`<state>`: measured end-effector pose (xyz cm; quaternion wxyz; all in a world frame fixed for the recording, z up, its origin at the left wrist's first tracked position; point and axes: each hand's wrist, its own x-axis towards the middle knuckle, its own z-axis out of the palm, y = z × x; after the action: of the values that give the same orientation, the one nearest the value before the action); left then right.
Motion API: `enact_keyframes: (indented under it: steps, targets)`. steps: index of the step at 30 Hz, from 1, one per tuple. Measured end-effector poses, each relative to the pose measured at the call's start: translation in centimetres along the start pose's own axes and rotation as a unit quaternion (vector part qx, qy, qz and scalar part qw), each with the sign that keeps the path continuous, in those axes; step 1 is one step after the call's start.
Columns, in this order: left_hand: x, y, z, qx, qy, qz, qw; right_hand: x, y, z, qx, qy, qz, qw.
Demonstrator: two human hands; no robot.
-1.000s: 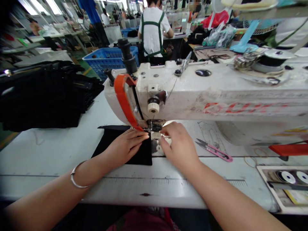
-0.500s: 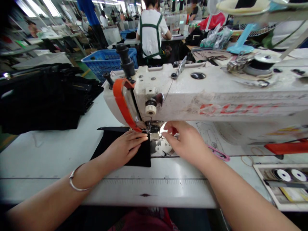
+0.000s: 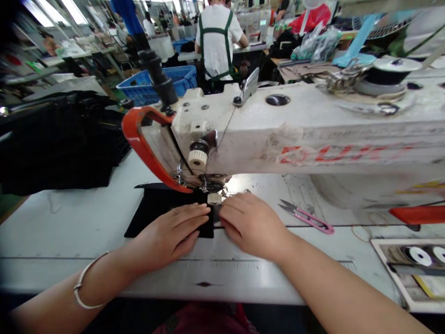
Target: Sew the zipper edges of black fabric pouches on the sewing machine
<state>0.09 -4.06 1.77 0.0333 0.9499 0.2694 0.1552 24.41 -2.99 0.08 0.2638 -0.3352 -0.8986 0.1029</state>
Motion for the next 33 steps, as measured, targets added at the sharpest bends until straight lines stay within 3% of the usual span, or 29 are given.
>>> enact_keyframes:
  steps: [2, 5, 8, 14, 23, 33]
  targets:
    - [-0.1, 0.0, 0.5, -0.012, 0.026, -0.02, 0.999, -0.4, -0.8, -0.1, 0.05, -0.053, -0.046, 0.996]
    - [0.0, -0.1, 1.0, 0.008, 0.0, -0.036, 0.999, -0.7, -1.5, 0.1, 0.059, -0.083, -0.054, 0.993]
    - [0.3, -0.1, 0.9, 0.044, -0.034, -0.018, 0.998, -0.6, -1.9, 0.4, 0.047, -0.079, -0.051, 0.994]
    - [1.0, -0.5, 0.6, 0.063, -0.046, -0.011, 0.997, -0.4, -2.1, 0.4, 0.044, -0.067, -0.044, 0.996]
    - [1.8, -2.9, 1.0, 0.046, -0.044, 0.011, 0.998, 0.0, -2.3, 0.8, 0.023, -0.063, -0.029, 0.997]
    - [0.6, -2.6, 1.3, 0.003, 0.057, 0.058, 0.997, -0.2, -1.6, 0.3, 0.041, -0.055, -0.035, 0.997]
